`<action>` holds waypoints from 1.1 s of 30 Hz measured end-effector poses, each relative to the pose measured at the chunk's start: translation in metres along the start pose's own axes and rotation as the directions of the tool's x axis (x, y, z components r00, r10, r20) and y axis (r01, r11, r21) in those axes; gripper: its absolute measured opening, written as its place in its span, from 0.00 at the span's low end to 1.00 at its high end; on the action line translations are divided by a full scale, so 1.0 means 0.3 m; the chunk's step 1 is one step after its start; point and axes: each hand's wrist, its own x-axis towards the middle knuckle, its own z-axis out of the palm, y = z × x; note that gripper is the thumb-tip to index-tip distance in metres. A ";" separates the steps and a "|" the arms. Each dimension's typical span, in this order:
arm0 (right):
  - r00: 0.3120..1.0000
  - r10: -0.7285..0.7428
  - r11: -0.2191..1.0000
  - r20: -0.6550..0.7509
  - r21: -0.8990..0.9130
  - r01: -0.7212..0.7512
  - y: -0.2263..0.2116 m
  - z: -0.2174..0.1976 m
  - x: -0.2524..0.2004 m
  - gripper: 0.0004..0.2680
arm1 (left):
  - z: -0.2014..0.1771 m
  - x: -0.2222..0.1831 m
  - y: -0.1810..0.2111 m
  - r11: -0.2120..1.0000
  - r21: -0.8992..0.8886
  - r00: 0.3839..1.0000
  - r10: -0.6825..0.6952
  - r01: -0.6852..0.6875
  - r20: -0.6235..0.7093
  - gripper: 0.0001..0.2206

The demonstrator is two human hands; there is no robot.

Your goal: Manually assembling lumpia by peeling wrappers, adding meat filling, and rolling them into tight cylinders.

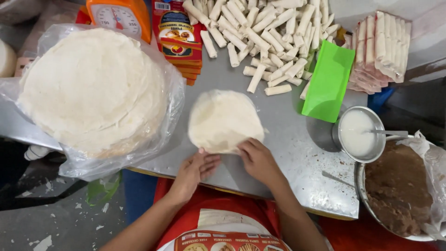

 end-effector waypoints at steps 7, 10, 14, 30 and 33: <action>0.976 0.214 0.803 0.038 0.562 -0.197 -0.050 -0.200 -0.291 0.06 | 0.062 0.133 -0.047 0.962 0.193 0.978 0.204 -0.192 -0.040 0.16; 0.936 0.352 0.622 -0.016 0.751 -0.221 -0.123 -0.190 -0.325 0.14 | 0.182 0.080 -0.055 0.967 0.201 0.985 0.136 -0.156 0.109 0.13; 0.784 0.613 0.480 -0.100 0.836 -0.268 -0.147 -0.068 -0.297 0.13 | 0.227 0.081 -0.100 0.947 0.241 0.960 0.156 -0.213 0.232 0.09; 0.672 0.741 0.067 0.009 0.994 -0.088 0.047 -0.090 -0.351 0.23 | 0.129 0.216 -0.032 0.829 0.433 0.905 0.420 -0.354 -0.066 0.16; 0.604 0.794 -0.220 0.062 0.957 0.191 0.223 -0.132 -0.541 0.33 | 0.003 0.285 0.103 0.744 0.505 0.799 0.579 -0.437 -0.163 0.15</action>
